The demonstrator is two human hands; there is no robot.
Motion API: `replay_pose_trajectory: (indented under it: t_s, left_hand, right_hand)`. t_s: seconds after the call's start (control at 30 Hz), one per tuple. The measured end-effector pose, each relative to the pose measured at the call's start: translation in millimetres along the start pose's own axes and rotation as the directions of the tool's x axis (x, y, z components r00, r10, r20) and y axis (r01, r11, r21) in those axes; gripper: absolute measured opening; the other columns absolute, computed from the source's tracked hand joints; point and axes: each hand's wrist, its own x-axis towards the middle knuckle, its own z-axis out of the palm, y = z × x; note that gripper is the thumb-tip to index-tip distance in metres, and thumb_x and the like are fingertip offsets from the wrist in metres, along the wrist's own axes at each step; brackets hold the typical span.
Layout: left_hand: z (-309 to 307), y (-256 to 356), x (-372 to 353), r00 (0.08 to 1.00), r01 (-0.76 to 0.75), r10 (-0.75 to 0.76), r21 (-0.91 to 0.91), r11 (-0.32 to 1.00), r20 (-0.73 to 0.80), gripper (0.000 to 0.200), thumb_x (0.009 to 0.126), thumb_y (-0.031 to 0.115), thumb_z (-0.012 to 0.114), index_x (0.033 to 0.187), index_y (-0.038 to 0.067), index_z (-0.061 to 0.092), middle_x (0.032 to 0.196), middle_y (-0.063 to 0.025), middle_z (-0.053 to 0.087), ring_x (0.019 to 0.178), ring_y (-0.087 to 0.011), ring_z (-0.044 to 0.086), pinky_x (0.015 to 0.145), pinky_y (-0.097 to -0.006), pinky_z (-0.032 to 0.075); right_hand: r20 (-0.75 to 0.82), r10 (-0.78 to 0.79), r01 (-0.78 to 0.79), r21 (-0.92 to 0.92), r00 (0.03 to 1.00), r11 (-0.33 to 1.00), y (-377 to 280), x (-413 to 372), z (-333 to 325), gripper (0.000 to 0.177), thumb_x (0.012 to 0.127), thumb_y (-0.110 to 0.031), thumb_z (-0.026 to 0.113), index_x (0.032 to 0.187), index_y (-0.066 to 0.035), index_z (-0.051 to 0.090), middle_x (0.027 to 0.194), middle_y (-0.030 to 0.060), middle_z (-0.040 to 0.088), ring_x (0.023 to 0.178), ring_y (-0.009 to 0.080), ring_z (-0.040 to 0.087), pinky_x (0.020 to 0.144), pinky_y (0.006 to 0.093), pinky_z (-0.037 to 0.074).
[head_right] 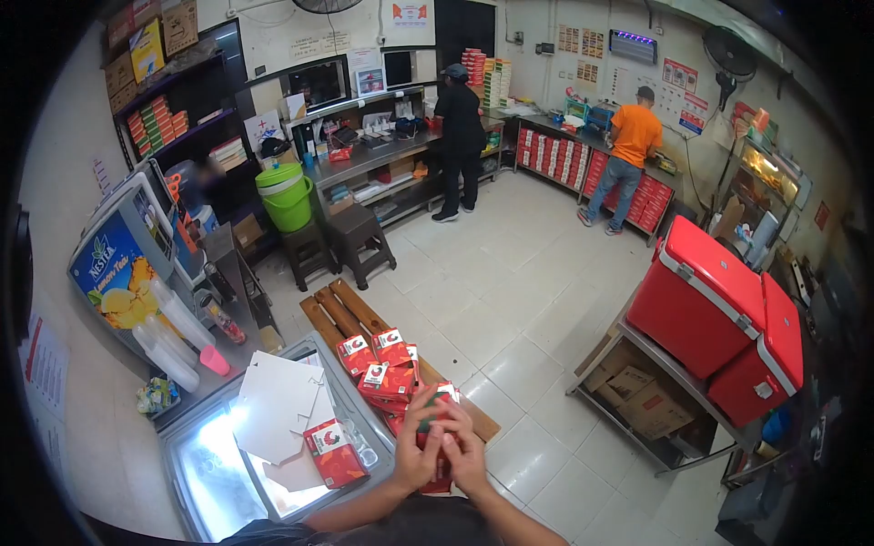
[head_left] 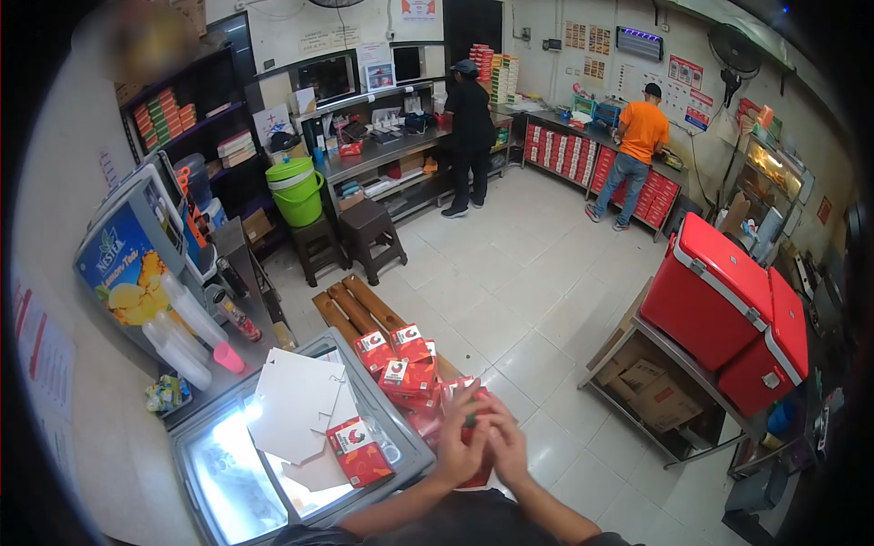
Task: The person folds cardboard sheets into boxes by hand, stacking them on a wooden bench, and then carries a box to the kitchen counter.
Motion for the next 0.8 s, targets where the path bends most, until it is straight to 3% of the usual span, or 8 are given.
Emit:
replay_pose_trajectory:
  t_s: [0.03,0.1,0.17,0.23,0.43,0.57,0.7,0.8]
  left_hand:
    - [-5.3,-7.0,-1.2,0.999,-0.048,0.048,0.080,0.996,0.006,0.019,0.097,0.018,0.061,0.112,0.006,0.067,0.141,-0.0189,0.052,0.140,-0.0350,0.040,0.116,-0.0466,0.027]
    - [-15.0,-22.6,-13.4,0.996,0.084,-0.084,0.032,0.996,-0.012,0.018,0.098,0.017,0.061,0.111,0.005,0.067,0.138,-0.0181,0.055,0.135,-0.0324,0.047,0.113,-0.0437,0.033]
    - [-30.1,-47.9,-31.0,0.985,0.171,-0.171,0.010,0.985,-0.003,0.018,0.097,0.016,0.062,0.110,0.005,0.068,0.134,-0.0176,0.058,0.128,-0.0298,0.053,0.110,-0.0412,0.037]
    - [-40.2,-85.4,-44.7,0.932,0.363,-0.357,-0.143,0.921,0.070,0.020,0.097,0.016,0.062,0.112,0.003,0.067,0.131,-0.0174,0.061,0.127,-0.0282,0.054,0.109,-0.0402,0.038]
    - [-19.3,-81.8,-41.2,0.912,0.403,-0.407,-0.071,0.913,-0.056,0.018,0.092,0.010,0.067,0.107,0.001,0.064,0.112,-0.0128,0.065,0.110,-0.0236,0.060,0.097,-0.0378,0.045]
    - [-16.0,-79.1,-37.3,0.980,0.199,-0.195,0.143,0.969,-0.042,0.012,0.088,0.006,0.068,0.101,0.003,0.067,0.103,-0.0119,0.063,0.102,-0.0248,0.060,0.093,-0.0366,0.046]
    - [-11.6,-74.0,-34.2,0.977,0.214,-0.211,0.113,0.970,-0.041,0.015,0.088,0.009,0.069,0.102,0.004,0.069,0.102,-0.0115,0.061,0.105,-0.0256,0.057,0.095,-0.0379,0.045]
    - [-3.2,-72.0,-28.0,0.985,0.169,-0.165,0.143,0.975,-0.042,0.015,0.089,0.011,0.069,0.101,0.002,0.069,0.104,-0.0122,0.059,0.105,-0.0245,0.056,0.097,-0.0368,0.042]
  right_hand:
    - [0.010,-0.016,0.017,-0.078,1.000,0.997,0.2,0.0,10.4,0.026,0.100,-0.018,0.053,0.121,-0.004,0.057,0.146,0.0179,0.046,0.140,0.0295,0.037,0.117,0.0421,0.025]
    - [-0.016,0.196,-0.185,0.261,0.981,0.947,15.2,-11.0,24.1,0.027,0.102,-0.020,0.051,0.122,-0.003,0.056,0.149,0.0182,0.041,0.142,0.0290,0.035,0.117,0.0423,0.024]
    - [0.091,0.159,-0.149,-0.115,0.983,0.982,29.3,-19.4,22.8,0.028,0.101,-0.018,0.054,0.125,-0.004,0.056,0.151,0.0169,0.040,0.141,0.0269,0.035,0.116,0.0414,0.028]
    - [0.155,0.203,-0.186,-0.113,0.967,0.976,62.0,-16.3,-2.0,0.029,0.100,-0.018,0.056,0.127,-0.005,0.056,0.152,0.0160,0.038,0.141,0.0261,0.036,0.115,0.0412,0.030]
    - [0.201,0.359,-0.377,0.053,0.911,0.925,89.6,-3.4,-5.6,0.033,0.099,-0.018,0.059,0.130,-0.007,0.058,0.156,0.0147,0.033,0.136,0.0242,0.043,0.111,0.0399,0.036]
    - [0.060,0.360,-0.365,0.220,0.931,0.905,85.6,-15.7,-3.2,0.028,0.099,-0.015,0.059,0.125,-0.006,0.062,0.153,0.0148,0.039,0.137,0.0238,0.043,0.112,0.0394,0.034]
    - [-0.109,0.332,-0.290,0.290,0.937,0.912,93.0,-18.2,-2.2,0.029,0.099,-0.014,0.054,0.125,-0.003,0.062,0.153,0.0155,0.041,0.143,0.0272,0.035,0.118,0.0394,0.023]
    - [0.016,0.165,-0.156,-0.248,0.986,0.956,97.2,-12.2,0.1,0.051,0.107,-0.030,0.032,0.149,-0.003,0.040,0.157,0.0196,0.033,0.148,0.0315,0.026,0.121,0.0404,0.013]
